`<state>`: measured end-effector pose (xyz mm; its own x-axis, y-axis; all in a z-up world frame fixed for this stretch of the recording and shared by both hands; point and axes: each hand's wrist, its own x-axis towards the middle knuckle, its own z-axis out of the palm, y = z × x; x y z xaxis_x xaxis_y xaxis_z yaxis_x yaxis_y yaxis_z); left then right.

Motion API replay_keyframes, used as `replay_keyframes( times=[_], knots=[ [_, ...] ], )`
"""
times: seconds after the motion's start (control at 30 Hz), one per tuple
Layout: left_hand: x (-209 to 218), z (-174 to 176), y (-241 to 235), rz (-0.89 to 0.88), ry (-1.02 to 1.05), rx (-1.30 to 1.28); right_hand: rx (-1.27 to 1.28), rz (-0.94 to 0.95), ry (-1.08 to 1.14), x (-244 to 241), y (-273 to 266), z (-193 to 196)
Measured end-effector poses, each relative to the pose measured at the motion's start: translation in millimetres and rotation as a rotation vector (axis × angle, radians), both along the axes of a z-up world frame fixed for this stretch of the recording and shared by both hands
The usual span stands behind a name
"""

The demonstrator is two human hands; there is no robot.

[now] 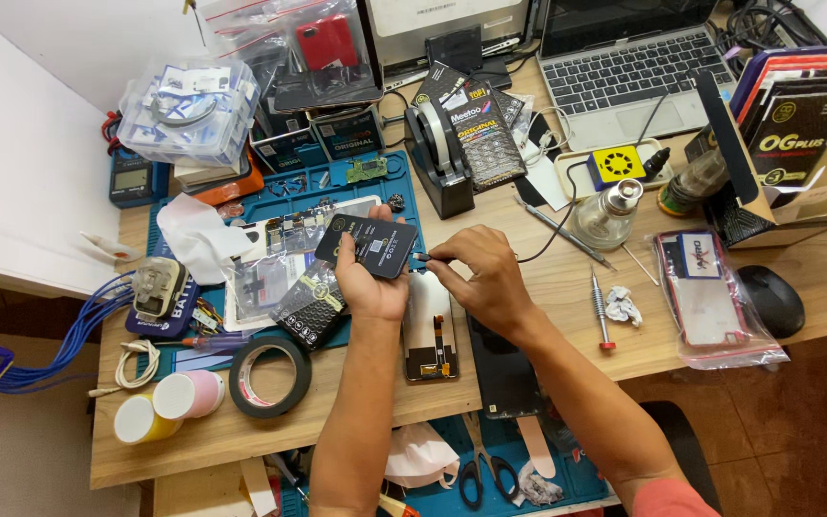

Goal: The person handles a smartphone battery, peeling off protective film and stickers. They then pick up a disassembled smartphone, remove a small component from the back, and place it onto the phone's internal frame.

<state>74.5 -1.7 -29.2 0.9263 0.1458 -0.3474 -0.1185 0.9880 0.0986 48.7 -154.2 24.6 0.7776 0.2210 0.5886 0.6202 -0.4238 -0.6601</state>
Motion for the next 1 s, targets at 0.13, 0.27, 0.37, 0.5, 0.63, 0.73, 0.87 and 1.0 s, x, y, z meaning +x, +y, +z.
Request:
replay_keyframes(
  times=[0.13,0.27,0.37,0.5,0.63,0.73,0.87,1.0],
  knots=[
    [0,4,2,-0.012,0.008,-0.030,0.032,0.017,-0.019,0,3,3],
    [1,0,5,-0.036,0.043,-0.120,0.051,0.019,-0.021,2,3,2],
    [1,-1,8,-0.047,0.053,-0.158,0.074,0.028,-0.012,2,5,2],
    [0,-2,12,-0.062,0.027,-0.221,0.085,0.048,-0.042,2,7,-1],
    [0,0,14,-0.060,0.025,-0.227,0.088,0.054,-0.054,2,10,-3],
    [-2,4,14,-0.061,0.021,-0.227,0.097,0.063,-0.048,2,12,-4],
    [-3,8,13,-0.063,0.000,-0.261,0.128,0.080,-0.026,1,14,-4],
    [-3,10,13,-0.057,-0.007,-0.250,0.129,0.098,-0.011,-1,15,-2]
  ],
)
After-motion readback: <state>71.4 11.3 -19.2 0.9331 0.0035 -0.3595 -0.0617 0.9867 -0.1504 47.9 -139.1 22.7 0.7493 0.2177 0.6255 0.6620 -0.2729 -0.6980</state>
